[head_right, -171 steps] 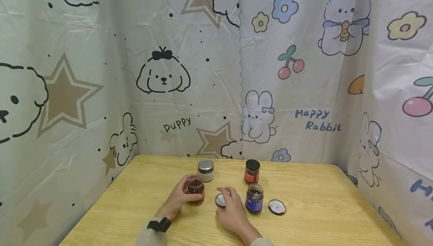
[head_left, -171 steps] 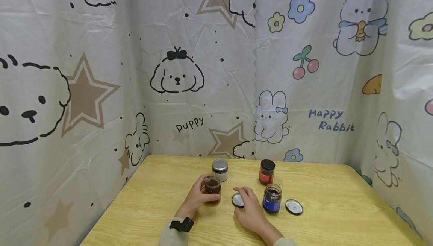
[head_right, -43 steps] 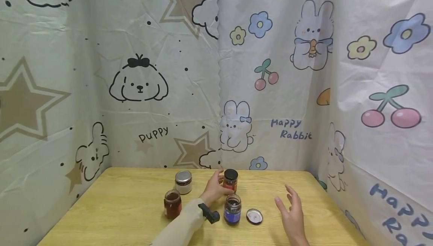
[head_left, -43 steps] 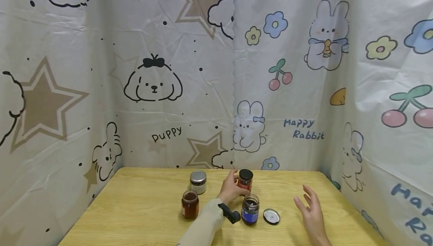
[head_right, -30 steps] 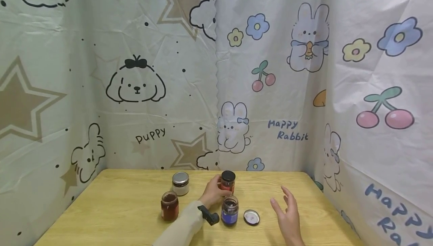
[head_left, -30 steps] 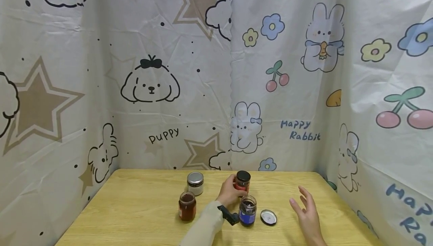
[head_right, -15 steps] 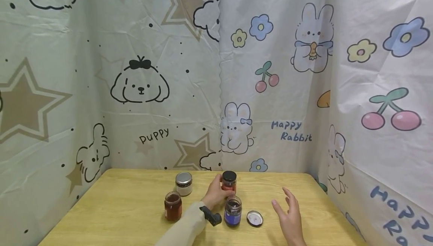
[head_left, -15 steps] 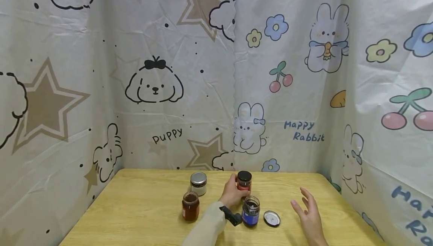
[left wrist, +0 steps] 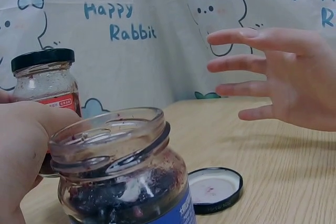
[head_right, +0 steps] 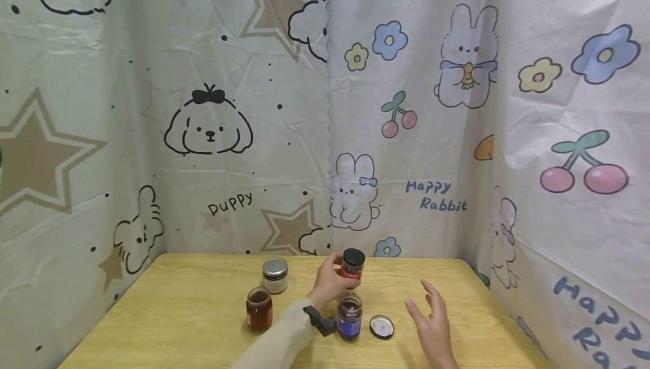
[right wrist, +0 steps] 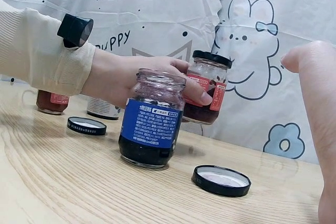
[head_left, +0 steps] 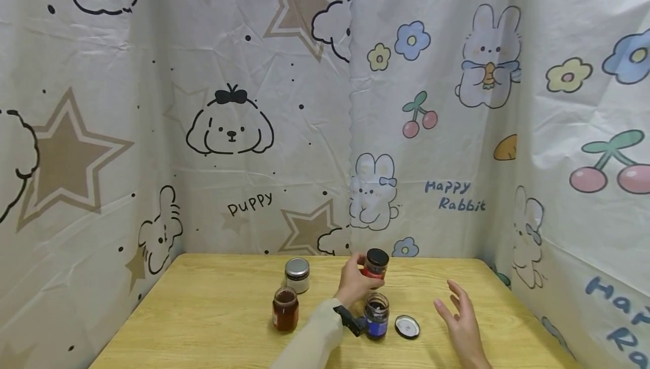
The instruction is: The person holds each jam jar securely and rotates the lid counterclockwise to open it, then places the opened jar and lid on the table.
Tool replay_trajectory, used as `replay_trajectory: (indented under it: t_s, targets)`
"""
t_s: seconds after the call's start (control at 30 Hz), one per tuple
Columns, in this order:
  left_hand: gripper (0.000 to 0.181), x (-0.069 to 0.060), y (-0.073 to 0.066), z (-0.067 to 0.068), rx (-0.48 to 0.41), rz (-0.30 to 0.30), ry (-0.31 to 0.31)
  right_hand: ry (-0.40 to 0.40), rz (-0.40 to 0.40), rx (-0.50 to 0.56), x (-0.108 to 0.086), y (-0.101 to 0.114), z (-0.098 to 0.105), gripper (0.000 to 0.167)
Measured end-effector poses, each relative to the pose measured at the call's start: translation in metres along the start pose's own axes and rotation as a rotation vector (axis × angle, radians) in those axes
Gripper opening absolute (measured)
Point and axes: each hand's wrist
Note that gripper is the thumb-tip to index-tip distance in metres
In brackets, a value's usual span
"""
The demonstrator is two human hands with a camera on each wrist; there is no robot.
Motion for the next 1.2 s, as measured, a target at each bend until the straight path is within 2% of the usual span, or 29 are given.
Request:
replay_trajectory:
  t_s: [0.13,0.3,0.5,0.73,1.0,1.2]
  targets:
    - [0.058,0.001,-0.005,0.002,-0.004,0.001,-0.014,-0.017,0.015,0.001,0.0,-0.001,-0.002,0.075]
    - [0.058,0.004,-0.016,0.01,-0.045,-0.011,-0.025,0.007,0.022,0.004,0.003,0.001,-0.004,0.071]
    - [0.057,0.007,-0.028,0.019,-0.087,-0.016,0.004,0.04,-0.012,0.001,0.005,0.001,-0.004,0.07]
    - [0.056,0.006,-0.037,0.025,-0.091,-0.035,0.018,0.046,-0.019,-0.021,0.0,0.005,-0.007,0.071]
    - [0.054,0.006,-0.049,0.032,-0.088,-0.075,0.037,0.058,0.084,-0.089,-0.003,0.01,-0.011,0.064]
    - [0.055,0.005,-0.058,0.038,-0.085,-0.078,0.055,0.062,0.091,-0.096,-0.004,0.01,-0.013,0.063]
Point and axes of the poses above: each hand's wrist, its own x-axis towards the middle knuckle, its own z-axis out of the back of the hand, y = z × x, and after that the axes turned 7 degrees about z, right-handed
